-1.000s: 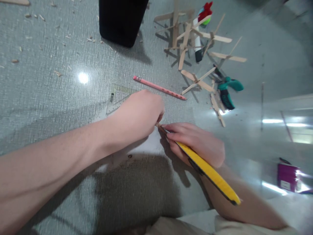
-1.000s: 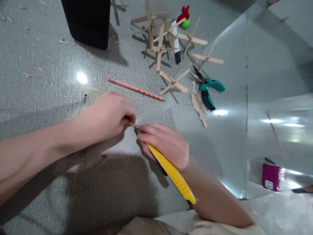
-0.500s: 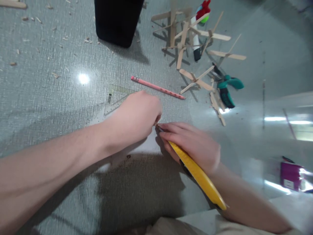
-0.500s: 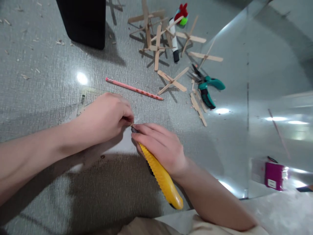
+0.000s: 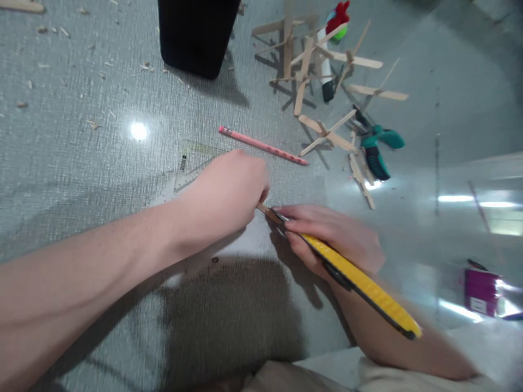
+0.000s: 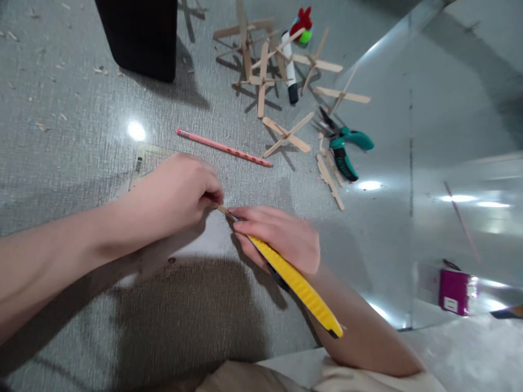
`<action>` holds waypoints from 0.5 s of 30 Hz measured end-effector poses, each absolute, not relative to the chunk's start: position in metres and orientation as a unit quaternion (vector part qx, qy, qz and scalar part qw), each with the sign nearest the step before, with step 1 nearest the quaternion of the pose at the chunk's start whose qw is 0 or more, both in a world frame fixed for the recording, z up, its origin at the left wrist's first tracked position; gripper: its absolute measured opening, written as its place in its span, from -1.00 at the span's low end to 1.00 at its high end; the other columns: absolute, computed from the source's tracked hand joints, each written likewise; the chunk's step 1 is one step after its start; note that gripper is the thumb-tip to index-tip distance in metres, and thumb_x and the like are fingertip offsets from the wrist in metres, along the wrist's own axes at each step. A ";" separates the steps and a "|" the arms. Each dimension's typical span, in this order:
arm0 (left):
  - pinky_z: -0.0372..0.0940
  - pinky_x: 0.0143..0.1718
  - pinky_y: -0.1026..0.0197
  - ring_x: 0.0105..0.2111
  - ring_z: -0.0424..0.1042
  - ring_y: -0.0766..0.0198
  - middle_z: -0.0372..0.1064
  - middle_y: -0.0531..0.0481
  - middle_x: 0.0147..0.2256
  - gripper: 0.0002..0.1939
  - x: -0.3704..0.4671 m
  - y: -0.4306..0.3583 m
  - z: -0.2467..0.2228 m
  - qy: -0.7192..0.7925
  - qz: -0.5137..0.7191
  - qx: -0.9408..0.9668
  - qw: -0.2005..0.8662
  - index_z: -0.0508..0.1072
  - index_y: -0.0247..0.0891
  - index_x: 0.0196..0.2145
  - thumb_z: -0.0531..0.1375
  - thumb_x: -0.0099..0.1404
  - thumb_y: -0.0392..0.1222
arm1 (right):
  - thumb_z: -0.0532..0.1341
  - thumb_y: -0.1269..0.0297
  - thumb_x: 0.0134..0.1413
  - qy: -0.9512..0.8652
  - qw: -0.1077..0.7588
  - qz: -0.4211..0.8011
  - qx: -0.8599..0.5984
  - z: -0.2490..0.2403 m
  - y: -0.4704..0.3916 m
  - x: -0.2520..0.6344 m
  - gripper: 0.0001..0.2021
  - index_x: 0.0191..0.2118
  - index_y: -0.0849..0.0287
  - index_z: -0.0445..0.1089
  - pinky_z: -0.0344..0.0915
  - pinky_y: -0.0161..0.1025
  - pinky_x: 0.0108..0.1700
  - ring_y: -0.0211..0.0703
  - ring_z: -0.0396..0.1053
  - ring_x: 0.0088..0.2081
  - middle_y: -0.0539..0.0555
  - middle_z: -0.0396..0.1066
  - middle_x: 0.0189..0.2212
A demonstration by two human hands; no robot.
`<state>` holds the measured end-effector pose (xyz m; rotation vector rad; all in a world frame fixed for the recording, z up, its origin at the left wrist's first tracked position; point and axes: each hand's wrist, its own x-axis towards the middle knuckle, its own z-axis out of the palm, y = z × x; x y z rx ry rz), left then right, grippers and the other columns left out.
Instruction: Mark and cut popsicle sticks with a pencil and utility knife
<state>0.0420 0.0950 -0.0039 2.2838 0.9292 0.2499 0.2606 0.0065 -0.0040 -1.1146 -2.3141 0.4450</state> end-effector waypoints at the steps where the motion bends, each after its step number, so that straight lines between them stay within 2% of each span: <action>1: 0.22 -0.39 0.14 -0.47 0.39 0.21 0.52 0.03 -0.52 -0.72 0.042 0.095 -0.003 0.356 0.082 0.875 0.318 0.49 -0.12 -0.59 0.13 0.10 -0.46 | 0.26 0.49 0.22 -0.860 0.253 0.170 -0.410 -0.005 0.008 0.260 -0.71 0.00 0.03 0.39 0.60 -0.14 -0.08 -0.04 0.62 -0.12 0.08 0.62 -0.09; 6: 0.21 -0.39 0.14 -0.46 0.40 0.22 0.54 0.04 -0.48 -0.71 0.042 0.097 0.002 0.360 0.050 0.875 0.319 0.53 -0.13 -0.55 0.13 0.15 -0.45 | 0.18 0.43 0.31 -0.875 0.210 0.166 -0.403 -0.005 0.012 0.262 -0.75 0.00 -0.07 0.37 0.61 -0.13 -0.09 -0.03 0.62 -0.11 0.04 0.61 -0.08; 15: 0.11 -0.43 0.20 -0.51 0.33 0.25 0.46 0.05 -0.55 -0.74 0.045 0.096 0.003 0.370 0.054 0.869 0.325 0.54 -0.21 -0.56 0.15 0.09 -0.50 | 0.18 0.45 0.30 -0.874 0.206 0.163 -0.409 -0.011 0.006 0.261 -0.81 -0.06 0.04 0.41 0.59 -0.13 -0.04 -0.05 0.60 -0.06 0.08 0.61 -0.12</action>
